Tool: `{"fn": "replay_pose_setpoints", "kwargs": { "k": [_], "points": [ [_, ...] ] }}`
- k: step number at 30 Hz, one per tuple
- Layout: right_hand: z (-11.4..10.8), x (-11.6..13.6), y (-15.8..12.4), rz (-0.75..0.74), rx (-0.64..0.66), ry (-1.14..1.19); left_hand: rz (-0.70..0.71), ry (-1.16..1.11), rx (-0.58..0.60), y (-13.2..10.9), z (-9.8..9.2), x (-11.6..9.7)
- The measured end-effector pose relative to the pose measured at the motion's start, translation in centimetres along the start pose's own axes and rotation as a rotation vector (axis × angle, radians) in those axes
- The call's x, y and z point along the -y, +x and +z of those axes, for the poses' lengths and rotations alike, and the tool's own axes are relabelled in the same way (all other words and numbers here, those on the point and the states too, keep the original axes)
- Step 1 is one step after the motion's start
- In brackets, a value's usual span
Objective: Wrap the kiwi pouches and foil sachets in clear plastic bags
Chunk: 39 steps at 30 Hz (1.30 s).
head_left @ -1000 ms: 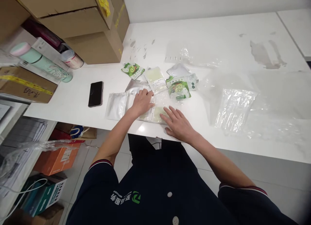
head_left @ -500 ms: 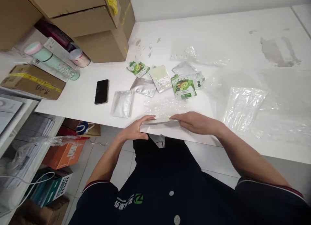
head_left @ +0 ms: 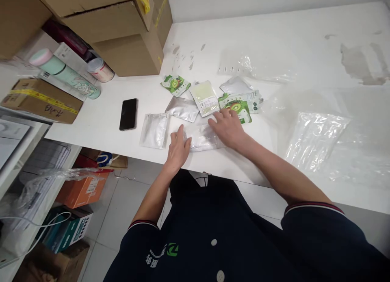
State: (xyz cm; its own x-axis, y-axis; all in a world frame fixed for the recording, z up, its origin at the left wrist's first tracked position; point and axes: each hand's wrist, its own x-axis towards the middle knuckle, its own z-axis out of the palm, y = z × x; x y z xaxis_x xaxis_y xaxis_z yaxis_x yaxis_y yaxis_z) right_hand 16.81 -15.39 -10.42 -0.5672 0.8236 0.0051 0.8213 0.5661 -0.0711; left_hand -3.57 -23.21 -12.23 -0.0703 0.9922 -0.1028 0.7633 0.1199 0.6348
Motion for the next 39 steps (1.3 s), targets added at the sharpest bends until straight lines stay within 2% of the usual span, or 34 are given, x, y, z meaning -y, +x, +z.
{"fn": "replay_pose_setpoints", "kwargs": {
  "k": [1, 3, 6, 7, 9, 11, 13, 16, 19, 25, 28, 32, 35, 37, 39],
  "points": [
    [0.8, 0.8, -1.0, -0.042, -0.058, 0.006, 0.002, 0.093, 0.026, 0.1, 0.0, -0.3],
    [2.4, 2.3, -3.3, -0.111, -0.089, 0.085, 0.009, 0.297, 0.026, 0.5, 0.0, -0.9],
    [4.6, 3.3, -5.9, -0.102, -0.09, 0.175, 0.152, 0.513, -0.056, 1.9, -0.2, -1.5],
    [5.0, 3.3, -6.5, -0.09, -0.1, 0.194, 0.231, 0.531, -0.042, 2.5, -0.3, -1.7],
    [5.5, 2.9, -7.1, -0.092, -0.111, 0.244, 0.34, 0.499, 0.077, 3.7, -0.3, -2.0],
    [5.6, 2.1, -7.6, -0.126, -0.12, 0.317, 0.328, 0.426, 0.228, 4.4, -0.1, -2.2],
    [5.5, 1.3, -8.2, -0.169, -0.138, 0.42, 0.225, 0.34, 0.344, 4.5, 0.1, -2.5],
    [5.5, 0.6, -9.1, -0.169, -0.237, 0.637, 0.117, 0.232, 0.455, 3.9, 0.3, -3.1],
    [5.6, 0.6, -9.7, -0.073, -0.367, 0.815, 0.127, 0.1, 0.548, 3.1, 0.5, -3.5],
    [5.9, 1.1, -9.5, 0.099, -0.495, 0.827, 0.07, -0.557, 0.764, 2.4, 1.1, -3.4],
    [5.8, 1.3, -9.2, 0.152, -0.508, 0.8, 0.063, -0.732, 0.819, 2.2, 1.3, -3.3],
    [4.8, 1.9, -8.6, 0.204, -0.443, 0.885, 0.162, -0.756, 0.813, 2.3, 0.8, -3.3],
    [3.7, 2.5, -8.2, 0.248, -0.346, 1.103, 0.291, -0.677, 0.763, 2.3, 0.1, -3.4],
    [3.2, 2.7, -7.9, 0.248, -0.234, 1.271, 0.343, -0.608, 0.694, 1.9, -0.4, -3.6],
    [3.0, 2.8, -7.5, 0.237, -0.132, 1.406, 0.341, -0.483, 0.562, 1.3, -1.0, -3.7]
  ]
}}
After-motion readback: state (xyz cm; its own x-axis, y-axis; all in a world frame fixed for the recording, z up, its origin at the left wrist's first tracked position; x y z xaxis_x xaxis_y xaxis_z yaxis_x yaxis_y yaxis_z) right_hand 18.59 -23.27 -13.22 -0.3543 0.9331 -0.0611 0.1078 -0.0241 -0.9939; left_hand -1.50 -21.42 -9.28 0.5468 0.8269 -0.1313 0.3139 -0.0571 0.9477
